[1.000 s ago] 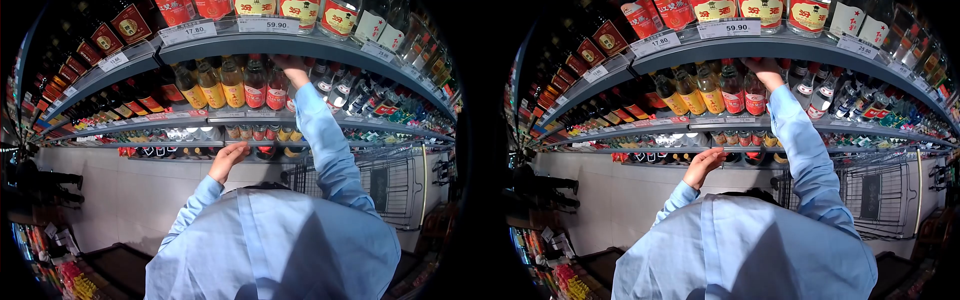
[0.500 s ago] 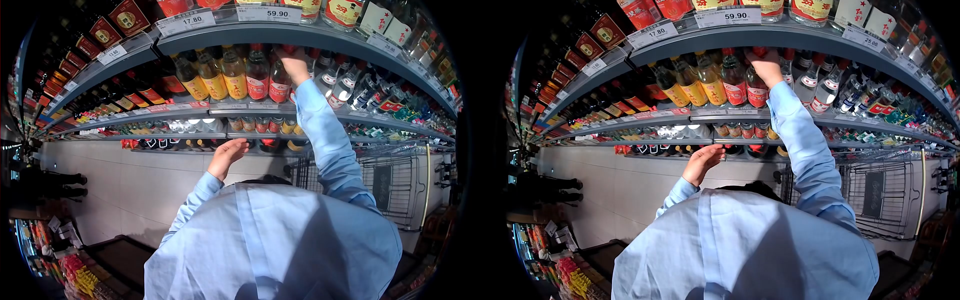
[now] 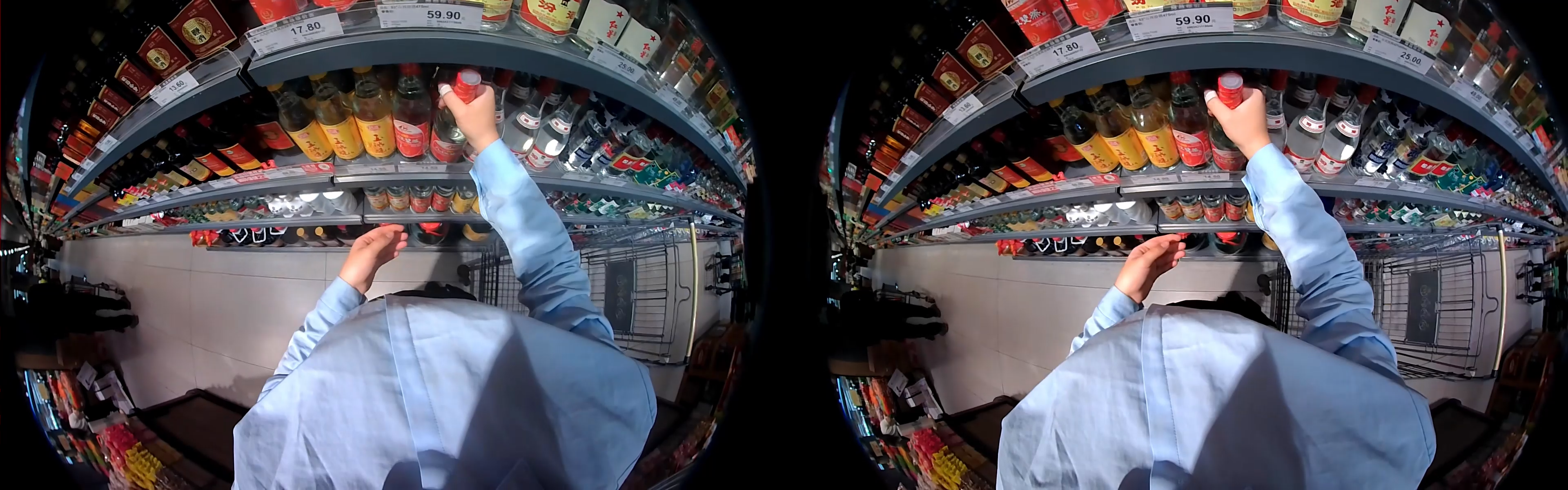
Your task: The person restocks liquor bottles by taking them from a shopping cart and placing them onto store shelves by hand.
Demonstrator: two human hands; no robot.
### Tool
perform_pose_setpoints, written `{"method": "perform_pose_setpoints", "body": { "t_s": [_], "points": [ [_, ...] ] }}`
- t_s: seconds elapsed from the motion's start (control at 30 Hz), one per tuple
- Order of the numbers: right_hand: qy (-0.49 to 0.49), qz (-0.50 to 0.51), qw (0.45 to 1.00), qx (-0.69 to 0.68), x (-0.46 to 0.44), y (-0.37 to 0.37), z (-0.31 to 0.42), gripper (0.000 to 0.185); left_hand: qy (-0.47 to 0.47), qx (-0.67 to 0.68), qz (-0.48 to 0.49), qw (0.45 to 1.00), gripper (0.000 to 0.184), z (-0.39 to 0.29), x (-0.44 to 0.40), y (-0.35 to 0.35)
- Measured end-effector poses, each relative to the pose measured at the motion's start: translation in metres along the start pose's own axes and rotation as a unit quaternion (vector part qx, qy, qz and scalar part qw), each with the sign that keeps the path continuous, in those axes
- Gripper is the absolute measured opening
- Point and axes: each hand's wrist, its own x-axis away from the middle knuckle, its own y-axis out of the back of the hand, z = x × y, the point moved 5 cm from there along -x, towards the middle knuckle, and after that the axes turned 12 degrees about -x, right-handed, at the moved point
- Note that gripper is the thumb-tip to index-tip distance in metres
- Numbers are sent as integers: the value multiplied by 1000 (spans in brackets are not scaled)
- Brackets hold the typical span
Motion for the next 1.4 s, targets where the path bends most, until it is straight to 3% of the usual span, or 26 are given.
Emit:
{"method": "perform_pose_setpoints", "body": {
  "t_s": [0.27,0.4,0.47,0.6,0.67,0.7,0.8,0.83,0.87,0.93,1.17,1.27,1.3,1.4],
  "points": [
    [39,-48,998,-15,9,7,8,16,0,-1,2,1000,28,2,-1,2],
    [88,-43,995,-8,29,8,46,15,-1,-6,-6,1000,28,-2,0,5],
    [123,-32,991,-30,43,7,80,12,-18,0,-6,1000,28,2,-4,9],
    [103,-10,977,-186,56,5,125,9,-64,13,-29,997,31,-10,-9,4],
    [70,9,974,-217,60,2,133,9,-91,24,-27,995,34,-20,-13,0],
    [27,3,968,-248,63,1,129,9,-105,35,-8,994,46,-24,-16,-2],
    [-102,-42,939,-325,73,-6,109,9,-183,21,79,980,58,-41,-11,-17],
    [-145,-75,925,-344,76,-10,97,10,-210,-36,148,966,72,-46,-8,-26],
    [-187,-109,906,-363,80,-12,83,10,-164,-38,219,961,74,-37,-9,-29],
    [-240,-105,905,-335,79,-15,62,12,-112,-49,236,964,77,-30,-2,-27],
    [-387,-38,864,-319,73,-40,19,15,-82,2,182,980,73,-2,12,-8],
    [-375,45,846,-376,75,-51,9,16,-40,108,192,975,71,-7,30,-10],
    [-384,92,799,-453,77,-58,8,16,-37,87,175,980,73,-5,36,-11],
    [-370,29,778,-506,81,-67,3,21,30,121,146,981,82,-6,42,-12]
  ]
}}
